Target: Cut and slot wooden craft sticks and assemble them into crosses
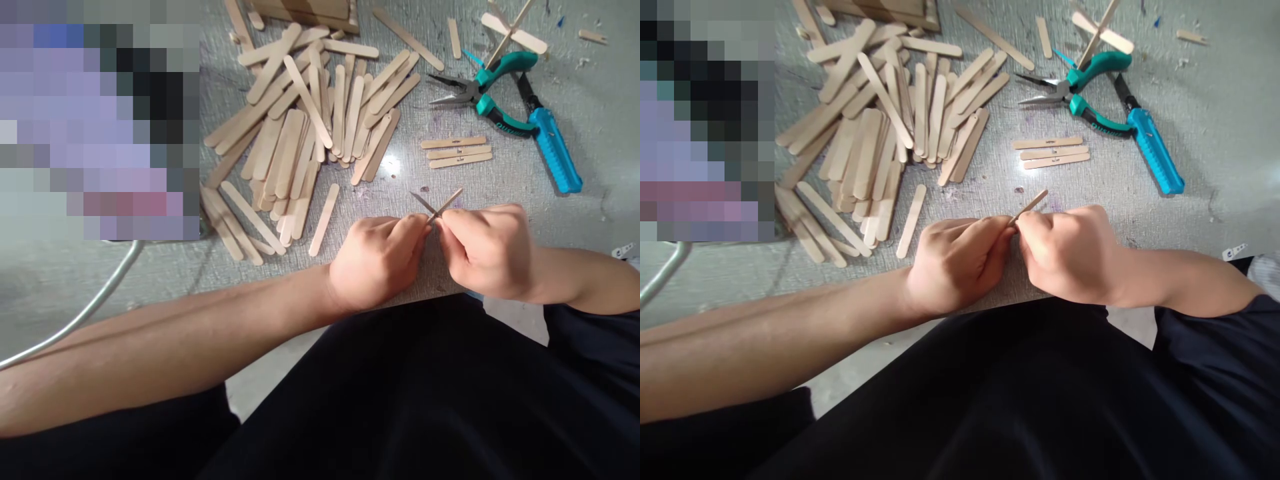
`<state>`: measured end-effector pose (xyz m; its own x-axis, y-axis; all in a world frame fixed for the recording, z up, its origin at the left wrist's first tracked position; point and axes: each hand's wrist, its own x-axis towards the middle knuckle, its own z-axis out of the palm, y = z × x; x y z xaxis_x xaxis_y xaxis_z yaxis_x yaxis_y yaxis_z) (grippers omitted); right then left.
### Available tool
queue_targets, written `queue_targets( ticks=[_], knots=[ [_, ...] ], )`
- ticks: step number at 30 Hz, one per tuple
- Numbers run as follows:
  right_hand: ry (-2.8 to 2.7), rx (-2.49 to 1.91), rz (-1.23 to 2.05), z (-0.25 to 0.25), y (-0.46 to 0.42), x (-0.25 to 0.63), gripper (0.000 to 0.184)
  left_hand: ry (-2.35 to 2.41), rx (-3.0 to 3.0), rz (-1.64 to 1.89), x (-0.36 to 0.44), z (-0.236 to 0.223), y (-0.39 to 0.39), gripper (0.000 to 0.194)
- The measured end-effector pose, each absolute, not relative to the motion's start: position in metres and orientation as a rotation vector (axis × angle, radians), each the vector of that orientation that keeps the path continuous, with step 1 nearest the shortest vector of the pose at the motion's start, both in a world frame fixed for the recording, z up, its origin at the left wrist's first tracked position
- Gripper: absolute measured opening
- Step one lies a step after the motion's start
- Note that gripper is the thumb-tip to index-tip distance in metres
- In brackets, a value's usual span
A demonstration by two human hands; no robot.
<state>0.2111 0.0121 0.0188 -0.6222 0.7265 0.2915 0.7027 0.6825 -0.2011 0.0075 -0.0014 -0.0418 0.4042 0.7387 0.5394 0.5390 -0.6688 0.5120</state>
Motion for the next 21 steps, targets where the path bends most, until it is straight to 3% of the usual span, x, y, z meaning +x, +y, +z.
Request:
queue_targets(
  ticks=[9, 14, 19, 21],
  knots=[
    [-2.508, -1.057, 0.083, 0.009, 0.02, 0.213, 0.033, 1.131, 2.141, 1.098, 0.007, -0.031, 0.002, 0.037],
    [-2.389, -1.035, 0.016, 0.001, 0.026, 0.214, 0.039, 1.202, 1.762, 1.024, 0.008, -0.024, 0.002, 0.032],
    [-2.351, -1.041, 0.077, 0.005, 0.028, 0.219, 0.01, 1.174, 1.514, 1.013, 0.008, -0.025, 0.003, 0.03],
    [-2.36, -1.038, 0.105, 0.007, 0.029, 0.221, 0.02, 1.166, 1.476, 1.028, 0.006, -0.025, 0.004, 0.03]
  ],
)
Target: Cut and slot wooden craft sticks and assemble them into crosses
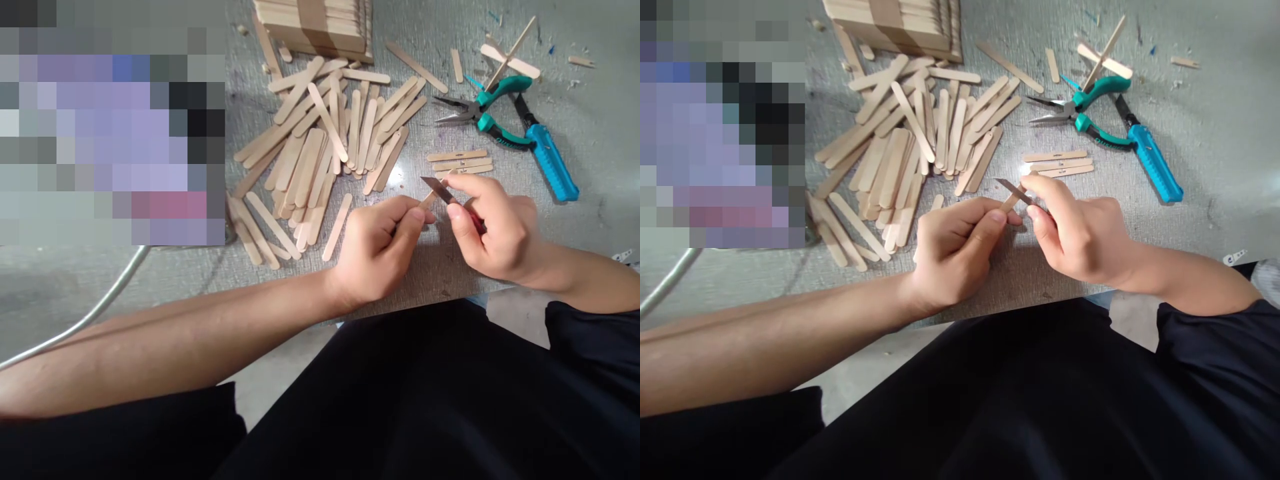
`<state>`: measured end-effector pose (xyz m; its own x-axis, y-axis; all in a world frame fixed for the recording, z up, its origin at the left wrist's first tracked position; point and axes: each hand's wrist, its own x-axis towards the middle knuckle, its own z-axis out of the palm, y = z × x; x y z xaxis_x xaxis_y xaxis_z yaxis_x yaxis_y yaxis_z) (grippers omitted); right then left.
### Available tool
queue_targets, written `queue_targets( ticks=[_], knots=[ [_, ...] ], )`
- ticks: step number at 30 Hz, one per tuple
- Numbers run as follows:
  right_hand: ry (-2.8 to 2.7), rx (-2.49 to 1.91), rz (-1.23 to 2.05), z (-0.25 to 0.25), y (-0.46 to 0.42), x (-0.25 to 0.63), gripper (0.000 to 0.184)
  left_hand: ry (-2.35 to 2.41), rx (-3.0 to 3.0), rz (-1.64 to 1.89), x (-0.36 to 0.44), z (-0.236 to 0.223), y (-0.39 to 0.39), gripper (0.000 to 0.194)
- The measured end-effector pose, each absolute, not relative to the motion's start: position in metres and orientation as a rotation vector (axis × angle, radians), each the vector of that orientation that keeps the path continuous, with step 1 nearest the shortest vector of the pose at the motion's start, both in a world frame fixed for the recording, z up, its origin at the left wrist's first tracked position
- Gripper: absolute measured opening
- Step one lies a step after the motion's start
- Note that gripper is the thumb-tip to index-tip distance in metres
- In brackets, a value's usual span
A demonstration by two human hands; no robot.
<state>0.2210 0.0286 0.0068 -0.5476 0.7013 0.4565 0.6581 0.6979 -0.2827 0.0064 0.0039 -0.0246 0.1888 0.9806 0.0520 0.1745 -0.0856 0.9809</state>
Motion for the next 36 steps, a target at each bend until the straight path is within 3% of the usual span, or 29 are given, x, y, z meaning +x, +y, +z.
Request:
queue_targets(
  ticks=[5, 15, 24, 36],
  knots=[
    [-2.368, -1.041, 0.164, 0.0078, 0.0281, 0.2222, 0.006, 1.177, 1.484, 1.05, 0.0053, -0.0225, 0.0047, 0.028],
    [-2.358, -1.077, 0.193, 0.0072, 0.0293, 0.2215, 0.014, 1.212, 1.553, 0.98, 0.0075, -0.0216, 0.0024, 0.029],
    [-2.216, -1.154, 0.618, 0.015, 0.0311, 0.218, 0.022, 1.23, 1.644, 0.987, 0.0093, -0.0229, 0.0016, 0.031],
    [-2.224, -1.087, 0.594, 0.0103, 0.0316, 0.2188, 0.013, 1.127, 1.603, 1.001, 0.0064, -0.0237, 0.0019, 0.034]
  ],
)
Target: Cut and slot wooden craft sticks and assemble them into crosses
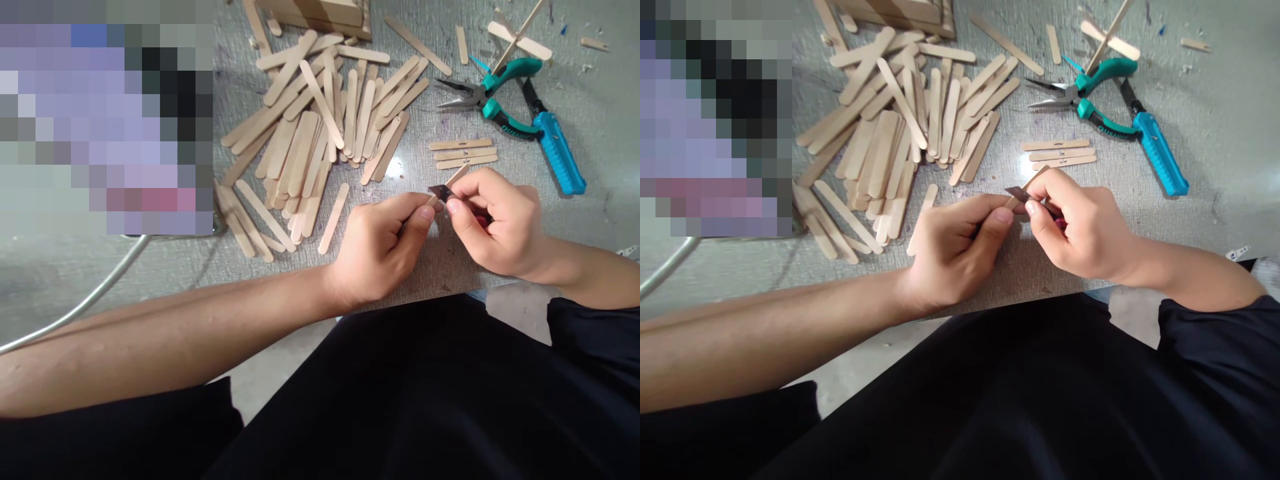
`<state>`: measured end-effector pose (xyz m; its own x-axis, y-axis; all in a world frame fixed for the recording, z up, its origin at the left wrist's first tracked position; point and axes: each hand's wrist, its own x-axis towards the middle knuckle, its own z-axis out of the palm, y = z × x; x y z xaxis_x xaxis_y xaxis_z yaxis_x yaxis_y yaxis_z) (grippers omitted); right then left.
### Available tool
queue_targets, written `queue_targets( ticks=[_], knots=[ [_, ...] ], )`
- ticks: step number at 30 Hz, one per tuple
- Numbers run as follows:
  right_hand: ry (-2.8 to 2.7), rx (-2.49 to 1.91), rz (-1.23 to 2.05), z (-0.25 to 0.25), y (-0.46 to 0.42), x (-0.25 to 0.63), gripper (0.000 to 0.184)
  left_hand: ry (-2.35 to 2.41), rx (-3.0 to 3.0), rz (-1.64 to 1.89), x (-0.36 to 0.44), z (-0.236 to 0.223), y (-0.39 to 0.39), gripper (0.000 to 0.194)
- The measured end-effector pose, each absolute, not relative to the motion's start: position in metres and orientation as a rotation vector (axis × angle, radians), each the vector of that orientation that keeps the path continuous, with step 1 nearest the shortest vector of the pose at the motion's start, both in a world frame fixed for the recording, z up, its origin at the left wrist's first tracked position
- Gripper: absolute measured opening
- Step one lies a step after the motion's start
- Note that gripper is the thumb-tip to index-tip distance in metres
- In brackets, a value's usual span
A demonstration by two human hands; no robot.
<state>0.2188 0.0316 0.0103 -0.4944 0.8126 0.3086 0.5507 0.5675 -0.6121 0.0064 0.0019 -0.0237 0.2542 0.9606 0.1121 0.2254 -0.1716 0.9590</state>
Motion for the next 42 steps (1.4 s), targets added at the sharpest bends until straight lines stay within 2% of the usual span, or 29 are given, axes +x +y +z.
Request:
queue_targets(
  ticks=[9, 16, 22, 31, 35, 39, 42],
  knots=[
    [-2.216, -1.062, 0.513, 0.008, 0.03, 0.218, 0.009, 1.086, 1.47, 1.028, 0.007, -0.028, 0.0, 0.039],
    [-2.26, -1.103, 0.246, 0.012, 0.025, 0.223, 0.007, 0.982, 1.364, 1.089, 0.006, -0.03, 0.002, 0.044],
    [-2.274, -1.056, 0.223, 0.005, 0.026, 0.228, 0.012, 0.853, 1.057, 1.044, 0.005, -0.045, 0.007, 0.042],
    [-2.295, -1.116, 0.22, 0.005, 0.021, 0.231, 0.025, 0.811, 0.947, 0.966, 0.002, -0.045, 0.013, 0.036],
    [-2.303, -1.079, 0.18, 0.006, 0.023, 0.232, 0.024, 0.79, 0.966, 0.984, 0.006, -0.043, 0.013, 0.043],
    [-2.303, -1.064, 0.211, 0.008, 0.023, 0.23, 0.024, 0.815, 1.064, 1.011, 0.01, -0.043, 0.013, 0.061],
    [-2.301, -1.076, 0.238, 0.009, 0.022, 0.229, 0.023, 0.821, 1.075, 0.996, 0.011, -0.044, 0.014, 0.064]
  ],
)
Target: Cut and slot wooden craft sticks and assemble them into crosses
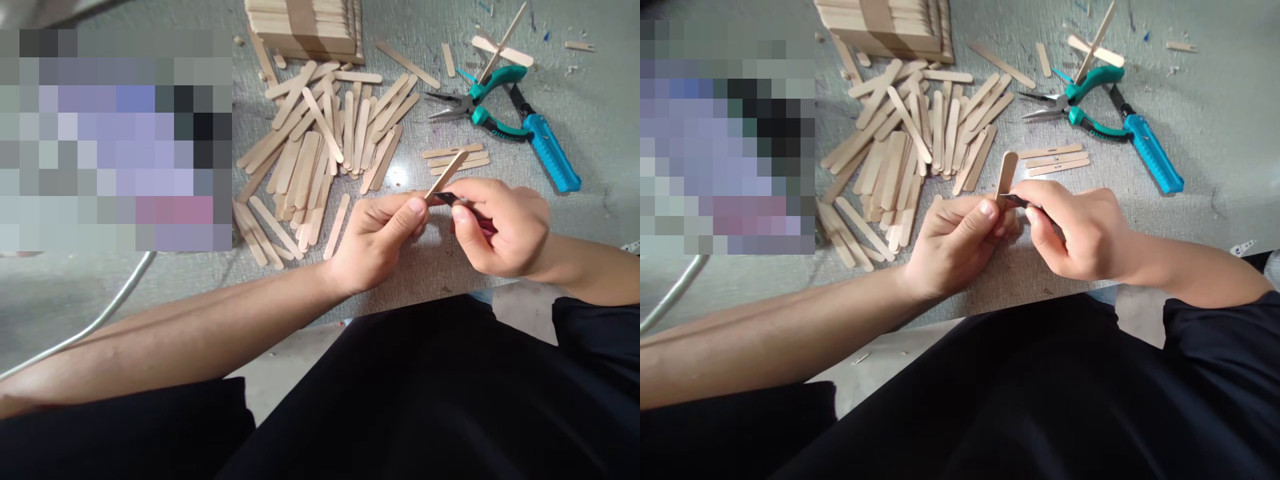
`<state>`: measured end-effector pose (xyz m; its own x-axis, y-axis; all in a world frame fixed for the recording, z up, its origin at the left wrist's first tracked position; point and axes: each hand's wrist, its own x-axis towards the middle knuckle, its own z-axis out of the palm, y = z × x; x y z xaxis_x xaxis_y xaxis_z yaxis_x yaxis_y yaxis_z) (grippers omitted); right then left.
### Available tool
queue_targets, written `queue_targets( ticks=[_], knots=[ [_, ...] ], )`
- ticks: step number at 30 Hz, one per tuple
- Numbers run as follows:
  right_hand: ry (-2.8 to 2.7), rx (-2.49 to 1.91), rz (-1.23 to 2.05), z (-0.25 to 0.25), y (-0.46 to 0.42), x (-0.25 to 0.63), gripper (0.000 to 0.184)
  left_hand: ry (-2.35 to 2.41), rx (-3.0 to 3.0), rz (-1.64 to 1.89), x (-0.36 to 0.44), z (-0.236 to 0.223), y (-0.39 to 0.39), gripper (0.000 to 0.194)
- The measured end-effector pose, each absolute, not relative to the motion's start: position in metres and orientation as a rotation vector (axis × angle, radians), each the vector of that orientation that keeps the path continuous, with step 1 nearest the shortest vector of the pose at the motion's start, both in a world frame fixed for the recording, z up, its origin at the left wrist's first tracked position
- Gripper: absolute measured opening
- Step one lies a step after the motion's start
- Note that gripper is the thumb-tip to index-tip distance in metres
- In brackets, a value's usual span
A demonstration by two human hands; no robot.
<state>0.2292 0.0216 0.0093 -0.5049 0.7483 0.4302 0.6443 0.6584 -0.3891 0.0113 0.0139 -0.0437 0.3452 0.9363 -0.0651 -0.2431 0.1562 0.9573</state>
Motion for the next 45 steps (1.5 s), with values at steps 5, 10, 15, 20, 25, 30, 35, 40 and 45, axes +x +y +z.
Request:
queue_targets(
  ticks=[5, 10, 15, 20, 25, 30, 35, 40, 45],
  knots=[
    [-2.265, -1.008, 0.167, 0.008, 0.024, 0.229, 0.023, 0.784, 0.968, 1.011, 0.011, -0.043, 0.015, 0.06],
    [-2.307, -0.898, 0.156, 0.006, 0.029, 0.232, 0.032, 0.748, 0.89, 1.019, 0.012, -0.043, 0.016, 0.056],
    [-2.271, -0.938, 0.072, 0.002, 0.03, 0.234, 0.029, 0.705, 0.854, 1.05, 0.012, -0.046, 0.015, 0.04],
    [-2.28, -0.941, 0.087, 0.003, 0.029, 0.233, 0.031, 0.709, 0.841, 1.038, 0.012, -0.045, 0.016, 0.039],
    [-2.264, -0.946, 0.044, 0.0, 0.03, 0.235, 0.03, 0.699, 0.806, 1.041, 0.013, -0.041, 0.016, 0.037],
    [-2.289, -0.91, 0.088, 0.002, 0.031, 0.234, 0.023, 0.641, 0.679, 0.99, 0.011, -0.036, 0.02, 0.029],
    [-2.3, -0.887, 0.309, 0.008, 0.035, 0.232, 0.008, 0.534, 0.607, 0.85, 0.006, -0.033, 0.027, 0.032],
    [-2.306, -0.871, 0.455, 0.009, 0.04, 0.233, 0.013, 0.478, 0.671, 0.738, 0.003, -0.032, 0.031, 0.04],
    [-2.305, -0.862, 0.56, 0.007, 0.04, 0.234, 0.013, 0.392, 0.764, 0.663, 0.003, -0.031, 0.031, 0.045]
  ],
)
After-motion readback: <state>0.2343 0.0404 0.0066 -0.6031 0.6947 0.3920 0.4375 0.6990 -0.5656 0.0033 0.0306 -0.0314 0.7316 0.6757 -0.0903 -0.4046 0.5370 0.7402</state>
